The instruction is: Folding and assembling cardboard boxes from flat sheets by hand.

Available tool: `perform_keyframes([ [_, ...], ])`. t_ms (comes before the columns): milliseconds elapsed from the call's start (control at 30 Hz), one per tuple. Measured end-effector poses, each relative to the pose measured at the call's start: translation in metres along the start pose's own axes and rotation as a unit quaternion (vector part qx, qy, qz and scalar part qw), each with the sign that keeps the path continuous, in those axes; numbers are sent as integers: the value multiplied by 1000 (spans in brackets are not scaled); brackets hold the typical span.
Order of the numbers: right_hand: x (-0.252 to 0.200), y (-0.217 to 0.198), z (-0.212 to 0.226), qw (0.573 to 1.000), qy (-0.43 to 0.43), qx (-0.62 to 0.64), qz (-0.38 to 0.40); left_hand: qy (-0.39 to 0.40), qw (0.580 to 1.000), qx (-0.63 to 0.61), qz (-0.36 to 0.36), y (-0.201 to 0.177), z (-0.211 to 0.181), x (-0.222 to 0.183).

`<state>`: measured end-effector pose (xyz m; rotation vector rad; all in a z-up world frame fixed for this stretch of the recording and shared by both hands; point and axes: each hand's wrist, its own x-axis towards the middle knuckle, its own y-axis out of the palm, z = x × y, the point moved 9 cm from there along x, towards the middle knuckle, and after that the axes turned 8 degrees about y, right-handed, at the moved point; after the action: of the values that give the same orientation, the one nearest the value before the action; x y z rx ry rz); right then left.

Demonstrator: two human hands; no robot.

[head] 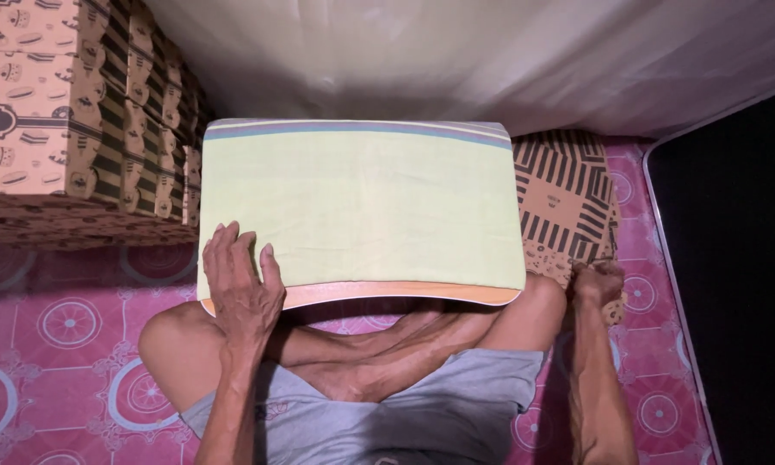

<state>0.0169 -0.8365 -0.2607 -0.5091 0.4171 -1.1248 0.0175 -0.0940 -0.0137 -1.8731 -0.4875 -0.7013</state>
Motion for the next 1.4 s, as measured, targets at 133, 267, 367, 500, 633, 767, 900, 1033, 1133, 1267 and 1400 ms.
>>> perform_keyframes([
  [133,10,6,-36,985,147,66,63,-3,1000,-4,-3,1,1,-2],
  [267,14,-6,-1,997,39,-38,53,-6,1000,-9,-1,-1,0,1],
  [367,66,-39,2,993,-24,-117,-24,-5,1000,-8,-6,-5,-3,4],
  [500,110,-62,62,968,-233,-95,5,7,1000,-29,-4,-14,-15,13],
  [633,46,-105,179,968,-223,5,117,3,1000,-26,2,-10,-11,11],
  [767,-44,-145,291,945,-300,-22,130,13,1000,-24,-5,-10,-13,10],
  [900,-112,-137,351,945,-223,-2,240,10,1000,-20,-2,-10,-12,10],
  [1033,-203,-133,406,927,-162,55,333,6,1000,-26,-7,-13,-13,12],
  [1133,-223,-130,414,915,-152,81,364,6,1000,-23,-7,-10,-10,9],
  [1267,-305,-88,458,882,-232,-45,408,17,999,-20,-19,-12,-11,10],
  [1400,-358,29,453,806,-100,119,571,-1,1000,-25,-17,-5,-3,4],
])
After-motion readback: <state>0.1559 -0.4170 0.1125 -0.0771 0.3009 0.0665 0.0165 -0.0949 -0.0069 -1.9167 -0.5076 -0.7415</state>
